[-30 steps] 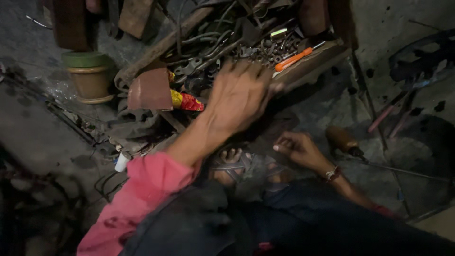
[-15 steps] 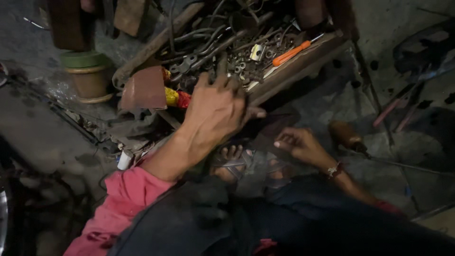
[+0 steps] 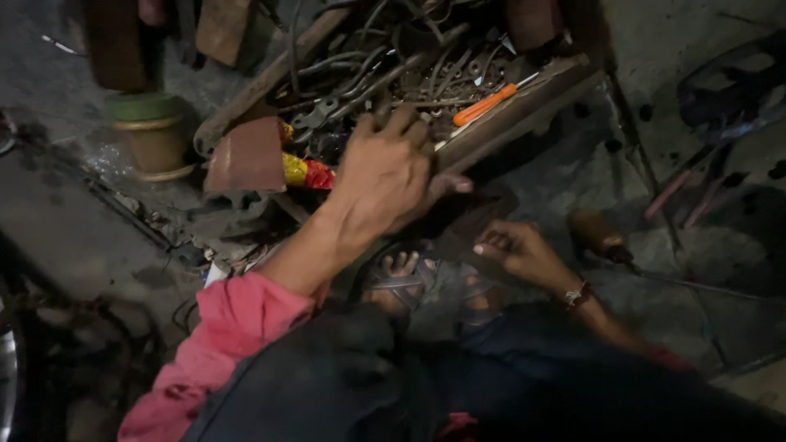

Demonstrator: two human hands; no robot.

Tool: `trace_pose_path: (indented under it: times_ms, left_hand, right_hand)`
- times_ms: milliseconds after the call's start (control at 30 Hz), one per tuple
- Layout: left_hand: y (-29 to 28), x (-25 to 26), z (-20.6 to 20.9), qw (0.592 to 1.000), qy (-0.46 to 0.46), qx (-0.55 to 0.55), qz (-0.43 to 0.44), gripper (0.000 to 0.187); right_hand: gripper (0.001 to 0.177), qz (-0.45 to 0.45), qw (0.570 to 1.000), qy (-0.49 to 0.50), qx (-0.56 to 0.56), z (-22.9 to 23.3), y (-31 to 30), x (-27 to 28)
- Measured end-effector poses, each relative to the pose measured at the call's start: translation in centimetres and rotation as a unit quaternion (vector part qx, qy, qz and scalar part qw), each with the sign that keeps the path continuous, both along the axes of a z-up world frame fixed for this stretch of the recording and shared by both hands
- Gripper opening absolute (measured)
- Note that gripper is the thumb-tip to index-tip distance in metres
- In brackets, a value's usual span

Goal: The person sits on the floor and manipulates a small metal part with both hands. They then open a wooden toolbox and search through various tools and hardware to find a specific item.

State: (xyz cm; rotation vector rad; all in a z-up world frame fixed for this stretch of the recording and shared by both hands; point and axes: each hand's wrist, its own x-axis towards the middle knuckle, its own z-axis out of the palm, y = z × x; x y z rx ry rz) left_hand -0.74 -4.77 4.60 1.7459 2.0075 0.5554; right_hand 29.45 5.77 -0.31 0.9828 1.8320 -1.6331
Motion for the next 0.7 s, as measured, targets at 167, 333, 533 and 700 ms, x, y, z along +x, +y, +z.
trace_pose_path:
  times_ms: [167,333,533,700]
  left_hand:
    - [4.1,0.8,0.2,0.993,-0.035,0.018,0.114,0.02]
    - [10.0,1.2,-4.0,0.981,-0.074,0.005,0.178,0.01]
    - [11.3,2.2,-6.4,0.955,-0.134,0.026,0.262,0.022]
    - [10.5,1.4,-4.4,0.955,-0.16,0.013,0.248,0.024]
  right_hand:
    - [0.017,-0.008,0.999,-0.041,-0.004,-0.2,0.2,0.5]
    - [0.015,0.008,1.0,0.016,0.004,-0.2,-0.1,0.5]
    - [0.015,-0.065,0.996,-0.009,-0.062,-0.5,-0.2,1.5]
    - [0.017,0.03,0.999,0.013,0.029,-0.9,0.2,1.1]
